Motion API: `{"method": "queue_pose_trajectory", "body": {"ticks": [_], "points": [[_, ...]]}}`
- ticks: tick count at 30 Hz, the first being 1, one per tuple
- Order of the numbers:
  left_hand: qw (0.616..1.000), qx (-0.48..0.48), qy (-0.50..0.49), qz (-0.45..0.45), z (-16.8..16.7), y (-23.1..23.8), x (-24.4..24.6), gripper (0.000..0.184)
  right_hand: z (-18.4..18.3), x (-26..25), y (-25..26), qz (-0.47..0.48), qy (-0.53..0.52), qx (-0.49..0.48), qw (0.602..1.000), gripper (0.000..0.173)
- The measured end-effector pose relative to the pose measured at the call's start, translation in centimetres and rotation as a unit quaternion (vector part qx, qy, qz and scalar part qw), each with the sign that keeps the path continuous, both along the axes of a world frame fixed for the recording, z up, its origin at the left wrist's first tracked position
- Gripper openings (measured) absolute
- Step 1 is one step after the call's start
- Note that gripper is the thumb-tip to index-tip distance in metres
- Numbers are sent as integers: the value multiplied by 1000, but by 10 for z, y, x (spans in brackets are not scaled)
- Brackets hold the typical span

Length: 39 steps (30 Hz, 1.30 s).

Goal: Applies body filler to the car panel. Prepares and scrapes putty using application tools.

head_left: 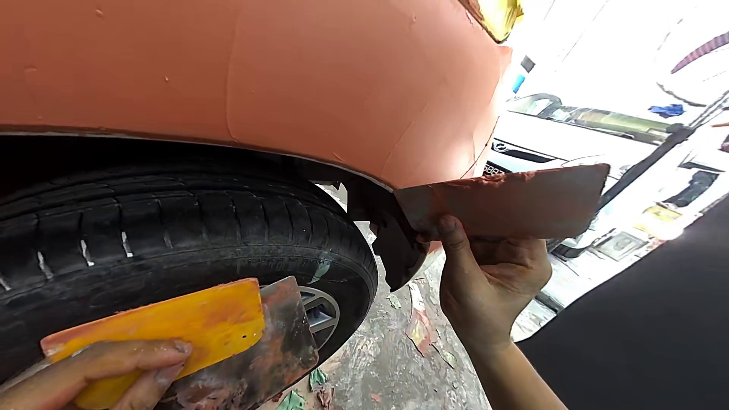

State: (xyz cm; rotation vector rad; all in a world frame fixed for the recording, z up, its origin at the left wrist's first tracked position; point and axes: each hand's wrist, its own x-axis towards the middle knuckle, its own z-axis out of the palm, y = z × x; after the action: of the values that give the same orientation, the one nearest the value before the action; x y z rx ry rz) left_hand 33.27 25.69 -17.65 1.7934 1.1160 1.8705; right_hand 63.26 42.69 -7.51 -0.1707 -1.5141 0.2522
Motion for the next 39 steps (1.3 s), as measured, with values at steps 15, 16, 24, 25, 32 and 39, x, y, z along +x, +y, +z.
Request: {"method": "queue_pose_trajectory", "body": {"ticks": [15,16,24,25,32,39], "points": [[999,-27,38,-20,4,-6,0,21,2,6,-1,-38,-29,29,998,41],[999,-29,39,-24,4,-7,0,21,2,7,-1,-37,-29,28,998,40],[998,-38,49,-29,1,-6,2,20,2,4,-1,-33,-18,32,999,41],[998,-39,49,-29,0,-6,3,21,2,5,-1,-36,-19,34,999,40],[997,-50,51,-31,-1,-6,6,19,6,6,4,-53,-28,60,996,43],[996,-63,60,-29,-7,-4,7,18,12,10,6,-51,-52,59,996,44]]}}
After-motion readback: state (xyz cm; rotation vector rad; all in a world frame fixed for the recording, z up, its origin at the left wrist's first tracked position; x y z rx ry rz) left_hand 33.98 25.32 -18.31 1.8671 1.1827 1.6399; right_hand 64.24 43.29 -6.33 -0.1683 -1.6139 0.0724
